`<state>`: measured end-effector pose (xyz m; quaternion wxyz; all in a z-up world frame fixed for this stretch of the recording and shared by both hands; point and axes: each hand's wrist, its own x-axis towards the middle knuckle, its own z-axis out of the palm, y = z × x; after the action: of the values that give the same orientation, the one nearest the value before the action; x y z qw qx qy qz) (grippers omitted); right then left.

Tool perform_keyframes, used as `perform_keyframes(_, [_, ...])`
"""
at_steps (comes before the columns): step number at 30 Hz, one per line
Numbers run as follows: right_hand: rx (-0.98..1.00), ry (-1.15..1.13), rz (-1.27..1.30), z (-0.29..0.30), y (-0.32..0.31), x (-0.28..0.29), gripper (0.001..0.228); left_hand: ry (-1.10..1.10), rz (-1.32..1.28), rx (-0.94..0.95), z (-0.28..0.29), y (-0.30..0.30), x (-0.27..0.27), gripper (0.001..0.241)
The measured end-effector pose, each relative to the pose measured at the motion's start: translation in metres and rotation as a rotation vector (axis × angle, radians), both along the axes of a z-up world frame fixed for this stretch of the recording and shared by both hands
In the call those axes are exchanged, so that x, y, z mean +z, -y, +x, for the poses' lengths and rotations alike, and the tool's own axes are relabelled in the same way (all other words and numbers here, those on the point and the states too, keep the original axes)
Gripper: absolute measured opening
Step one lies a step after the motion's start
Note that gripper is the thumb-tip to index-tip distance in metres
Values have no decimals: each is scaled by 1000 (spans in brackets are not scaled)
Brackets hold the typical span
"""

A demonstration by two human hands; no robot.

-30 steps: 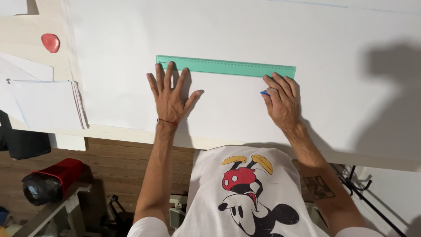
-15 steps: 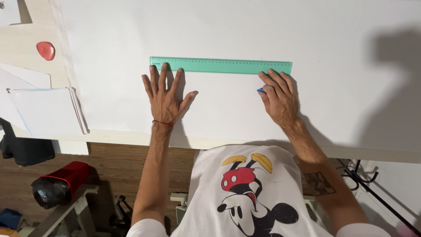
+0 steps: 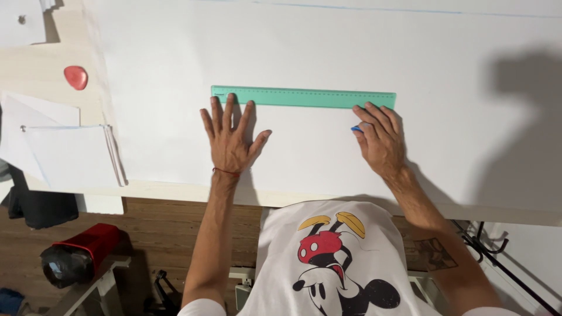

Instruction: Cutting a large sheet of material with scissors and marking it using a ruler and chalk

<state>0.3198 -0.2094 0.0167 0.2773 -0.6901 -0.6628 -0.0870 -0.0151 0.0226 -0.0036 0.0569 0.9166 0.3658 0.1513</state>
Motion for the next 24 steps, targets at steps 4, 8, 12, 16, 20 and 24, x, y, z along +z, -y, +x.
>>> perform_keyframes(4, [-53, -48, -28, 3, 7, -28, 31, -18, 3, 13, 1, -3, -2, 83])
perform_keyframes(8, [-187, -574, -129, -23, -49, 11, 31, -48, -24, 12, -2, -5, 9, 92])
perform_keyframes(12, [-123, -771, -194, -49, -141, 28, 25, -62, -57, 15, -5, -9, 18, 99])
perform_keyframes(16, [-72, -883, -487, -44, -182, 26, 17, -81, -12, -65, -9, -16, 22, 103])
perform_keyframes(20, [-23, -845, -570, -37, -187, 23, 11, -105, -26, -63, -11, -13, 13, 104])
perform_keyframes(24, [-27, -837, -610, -43, -191, 27, 7, -50, -24, -39, -8, -16, 17, 99])
